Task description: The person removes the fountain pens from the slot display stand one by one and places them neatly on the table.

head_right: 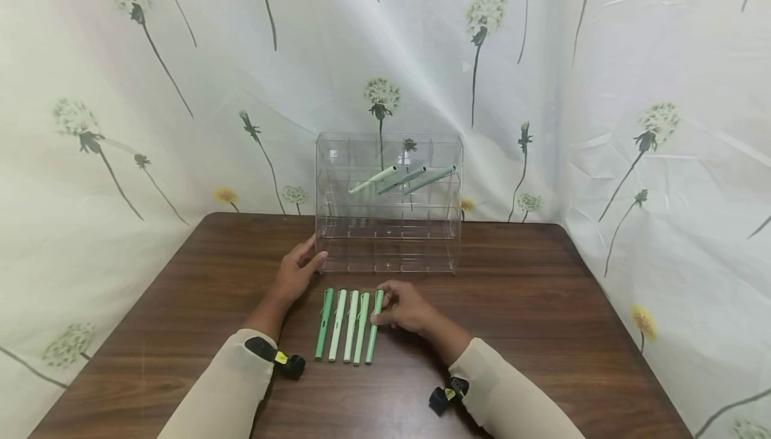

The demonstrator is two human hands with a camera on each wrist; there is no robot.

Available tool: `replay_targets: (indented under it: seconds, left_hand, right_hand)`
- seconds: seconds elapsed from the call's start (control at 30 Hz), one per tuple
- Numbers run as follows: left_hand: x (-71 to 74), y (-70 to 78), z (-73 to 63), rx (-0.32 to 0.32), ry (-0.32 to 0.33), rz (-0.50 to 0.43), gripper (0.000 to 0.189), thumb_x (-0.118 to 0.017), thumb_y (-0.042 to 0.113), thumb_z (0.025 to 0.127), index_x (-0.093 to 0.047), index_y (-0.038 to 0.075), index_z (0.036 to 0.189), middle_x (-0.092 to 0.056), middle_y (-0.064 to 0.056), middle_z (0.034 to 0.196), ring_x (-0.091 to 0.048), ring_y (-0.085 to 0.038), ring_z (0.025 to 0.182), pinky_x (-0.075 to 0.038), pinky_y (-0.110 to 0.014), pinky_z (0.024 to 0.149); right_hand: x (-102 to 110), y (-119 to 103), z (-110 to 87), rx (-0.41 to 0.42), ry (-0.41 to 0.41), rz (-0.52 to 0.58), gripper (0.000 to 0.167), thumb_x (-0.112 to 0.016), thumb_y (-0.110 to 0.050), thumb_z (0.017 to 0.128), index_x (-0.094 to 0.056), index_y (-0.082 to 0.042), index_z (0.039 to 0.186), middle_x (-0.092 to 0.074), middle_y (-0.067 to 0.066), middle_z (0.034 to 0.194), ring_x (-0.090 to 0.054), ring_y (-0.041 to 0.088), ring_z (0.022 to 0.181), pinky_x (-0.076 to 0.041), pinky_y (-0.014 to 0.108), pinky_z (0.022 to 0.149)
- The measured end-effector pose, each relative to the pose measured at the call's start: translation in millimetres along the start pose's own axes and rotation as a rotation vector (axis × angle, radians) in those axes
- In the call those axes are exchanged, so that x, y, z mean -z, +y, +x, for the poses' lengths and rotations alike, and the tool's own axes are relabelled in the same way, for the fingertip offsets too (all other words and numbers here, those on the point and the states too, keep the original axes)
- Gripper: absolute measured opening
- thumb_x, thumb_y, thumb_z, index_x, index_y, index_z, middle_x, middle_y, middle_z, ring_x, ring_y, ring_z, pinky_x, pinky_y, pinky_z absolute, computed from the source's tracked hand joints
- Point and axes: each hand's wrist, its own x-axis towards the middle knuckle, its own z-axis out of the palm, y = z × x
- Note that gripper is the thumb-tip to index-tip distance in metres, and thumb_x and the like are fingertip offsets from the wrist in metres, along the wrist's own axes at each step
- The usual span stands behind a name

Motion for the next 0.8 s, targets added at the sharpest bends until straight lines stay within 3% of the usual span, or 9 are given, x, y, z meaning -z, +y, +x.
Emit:
replay_targets:
  seconds: [0.53,0.8]
  left_hand:
    - [-1.1,-3.4,2.2,0.021,0.009,0.005,0.065,-0.072,0.023,0.108,-0.046,0.015,0.167,-0.057,-0.024,0.157,-0.065,-0.04,0.135,-0.049,-0.016,0.092]
    - [-1.2,-3.2,1.7,0.026,0.005,0.017,0.065,-0.071,0.026,0.109,-0.045,0.017,0.167,-0.057,-0.02,0.158,-0.064,-0.038,0.136,-0.053,-0.028,0.1]
  right_hand:
    - [-0.6,-0.9,6.0,-0.059,-0.022,-0.067,0.071,-0.09,-0.008,0.089,-0.057,0.007,0.15,-0.059,0.009,0.103,-0.057,0.015,0.061,-0.046,0.027,0.053]
    - [0.2,-0.1,7.0,-0.055,-0.039,-0.075,0.072,-0.09,-0.009,0.09,-0.057,0.005,0.151,-0.058,0.008,0.103,-0.058,0.015,0.06,-0.046,0.028,0.053]
